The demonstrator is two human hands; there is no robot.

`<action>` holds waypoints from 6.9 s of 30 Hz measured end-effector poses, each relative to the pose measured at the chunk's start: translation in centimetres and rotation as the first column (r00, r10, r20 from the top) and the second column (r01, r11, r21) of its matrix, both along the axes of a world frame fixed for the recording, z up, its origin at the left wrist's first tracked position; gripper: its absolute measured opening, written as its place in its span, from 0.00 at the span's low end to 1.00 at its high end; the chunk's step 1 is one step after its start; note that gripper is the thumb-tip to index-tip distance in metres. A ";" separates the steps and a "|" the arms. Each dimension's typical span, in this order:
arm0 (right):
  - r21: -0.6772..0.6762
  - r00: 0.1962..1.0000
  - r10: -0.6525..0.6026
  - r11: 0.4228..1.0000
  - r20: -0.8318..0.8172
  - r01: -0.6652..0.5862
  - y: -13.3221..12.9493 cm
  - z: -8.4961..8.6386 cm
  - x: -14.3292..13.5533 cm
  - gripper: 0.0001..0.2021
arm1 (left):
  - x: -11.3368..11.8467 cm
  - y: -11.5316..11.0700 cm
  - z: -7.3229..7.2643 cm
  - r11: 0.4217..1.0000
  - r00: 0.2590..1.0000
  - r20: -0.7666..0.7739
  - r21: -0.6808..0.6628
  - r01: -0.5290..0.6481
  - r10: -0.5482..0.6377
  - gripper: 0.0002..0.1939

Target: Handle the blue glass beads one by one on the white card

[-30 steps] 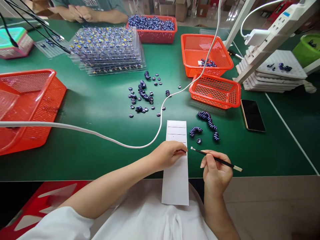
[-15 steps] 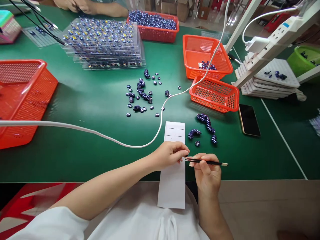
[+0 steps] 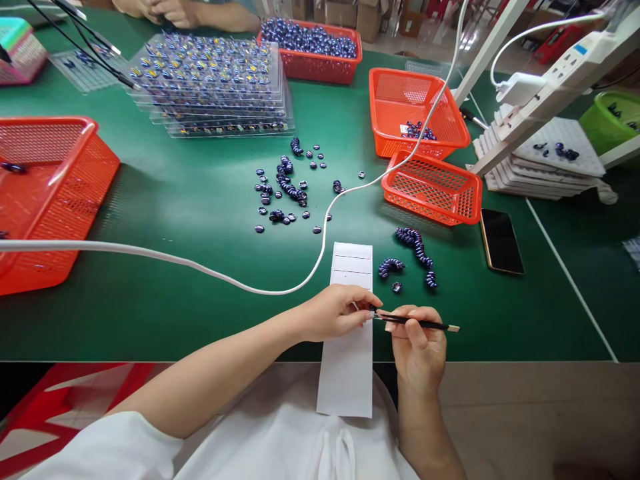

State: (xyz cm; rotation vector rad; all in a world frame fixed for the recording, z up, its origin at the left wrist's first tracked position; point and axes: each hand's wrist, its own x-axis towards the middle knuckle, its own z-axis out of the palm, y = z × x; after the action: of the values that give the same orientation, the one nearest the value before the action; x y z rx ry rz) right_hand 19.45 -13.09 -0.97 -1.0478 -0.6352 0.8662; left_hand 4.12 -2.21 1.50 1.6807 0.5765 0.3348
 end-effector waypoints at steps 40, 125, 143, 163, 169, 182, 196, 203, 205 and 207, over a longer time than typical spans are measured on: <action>-0.152 0.887 -0.218 0.941 0.407 0.301 -0.5 0.0 0.5 0.04 | 0.3 -0.6 -2.1 0.893 0.986 0.045 0.418 -0.164 0.160 0.13; -0.103 0.740 -0.071 0.977 0.669 0.187 -1.4 -1.2 0.5 0.03 | 0.6 -0.9 -2.6 0.864 0.973 0.064 0.450 -0.228 0.223 0.12; -0.133 0.909 -0.229 0.948 0.349 0.290 -1.3 -0.6 0.6 0.07 | -4.6 4.8 0.7 0.546 0.673 -0.267 0.802 -0.241 0.690 0.26; 0.002 0.793 -0.532 0.831 0.297 0.557 -1.5 -0.7 2.1 0.07 | 7.9 0.7 0.2 0.502 0.906 -0.407 0.811 0.300 0.117 0.08; 0.004 0.795 -0.521 0.837 0.310 0.548 -1.6 -0.6 2.0 0.07 | 6.2 0.0 1.0 0.506 0.852 -0.522 0.745 0.436 0.034 0.06; 0.000 0.804 -0.485 0.856 0.344 0.516 -1.3 -0.6 2.2 0.07 | 5.0 0.4 0.9 0.649 0.850 -0.526 0.659 0.380 0.037 0.09; -0.071 0.817 -0.429 0.869 0.385 0.489 -1.5 0.0 2.4 0.09 | -1.2 0.5 1.0 0.769 0.980 -0.172 0.638 0.036 0.096 0.16; -0.285 0.873 -0.026 0.940 0.487 0.187 -1.0 0.5 0.4 0.09 | -3.3 1.1 0.1 0.841 0.943 -0.196 0.524 -0.132 0.270 0.10; -0.350 0.853 0.062 0.925 0.518 0.145 -0.5 0.3 -0.4 0.10 | -3.3 1.2 -0.2 0.833 0.955 -0.183 0.545 -0.099 0.233 0.06; -0.388 0.837 0.101 0.911 0.538 0.140 -0.1 0.1 -1.0 0.11 | -3.5 1.4 -0.5 0.818 0.967 -0.188 0.575 -0.036 0.174 0.07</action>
State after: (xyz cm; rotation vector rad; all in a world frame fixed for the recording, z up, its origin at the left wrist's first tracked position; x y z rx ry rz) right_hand 18.43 -13.17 -0.90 -1.7241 -0.9424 0.6884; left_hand 0.61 -0.78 0.97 2.2947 0.8016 0.4214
